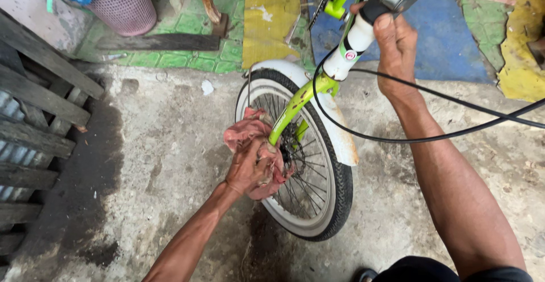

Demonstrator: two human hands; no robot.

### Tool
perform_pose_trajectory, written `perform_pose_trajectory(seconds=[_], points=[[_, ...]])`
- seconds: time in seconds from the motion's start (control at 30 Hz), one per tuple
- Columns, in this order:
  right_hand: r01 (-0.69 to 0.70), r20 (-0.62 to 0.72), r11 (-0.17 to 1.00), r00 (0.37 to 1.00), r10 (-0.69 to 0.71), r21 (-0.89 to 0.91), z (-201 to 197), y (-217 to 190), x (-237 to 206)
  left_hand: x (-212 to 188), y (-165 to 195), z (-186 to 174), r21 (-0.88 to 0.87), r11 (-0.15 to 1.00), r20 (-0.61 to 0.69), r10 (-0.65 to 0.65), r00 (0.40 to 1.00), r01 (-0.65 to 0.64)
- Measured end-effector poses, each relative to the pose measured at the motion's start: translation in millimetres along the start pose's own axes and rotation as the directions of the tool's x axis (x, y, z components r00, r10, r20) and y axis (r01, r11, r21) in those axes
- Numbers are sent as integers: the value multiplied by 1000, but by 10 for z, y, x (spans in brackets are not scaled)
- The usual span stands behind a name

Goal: The person wipes a green folding bicycle with a pink cloth, cleaning the handlebar, frame, front wheel, spokes, and rear rack. They rotate the front wheel and reposition the bike to reach different parts while wiping by hand.

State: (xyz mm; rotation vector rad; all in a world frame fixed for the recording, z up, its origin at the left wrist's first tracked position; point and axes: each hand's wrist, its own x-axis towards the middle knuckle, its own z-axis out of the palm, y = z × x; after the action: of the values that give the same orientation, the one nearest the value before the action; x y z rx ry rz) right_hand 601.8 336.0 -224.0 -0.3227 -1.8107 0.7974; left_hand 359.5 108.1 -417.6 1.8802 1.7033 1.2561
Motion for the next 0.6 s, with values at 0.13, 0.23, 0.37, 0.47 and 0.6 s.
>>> perform_pose_trajectory(seconds=[0.13, 0.23, 0.37, 0.47, 0.6], points=[[3, -30, 999, 1000, -5, -39, 8, 39, 31, 17, -4, -158, -73, 964, -198, -264, 944, 254], [31, -21, 997, 999, -30, 69, 44, 119, 45, 96, -42, -458, -593, 780, -457, -531, 714, 201], [42, -8, 996, 999, -41, 75, 66, 192, 42, 569, -246, -928, -795, 607, -536, -709, 458, 9], [39, -9, 997, 999, -39, 71, 73, 210, 51, 969, -301, -967, -627, 713, -520, -682, 514, 312], [10, -1, 987, 1000, -10, 160, 81, 223, 65, 1406, -155, -460, -291, 782, -305, -622, 721, 551]])
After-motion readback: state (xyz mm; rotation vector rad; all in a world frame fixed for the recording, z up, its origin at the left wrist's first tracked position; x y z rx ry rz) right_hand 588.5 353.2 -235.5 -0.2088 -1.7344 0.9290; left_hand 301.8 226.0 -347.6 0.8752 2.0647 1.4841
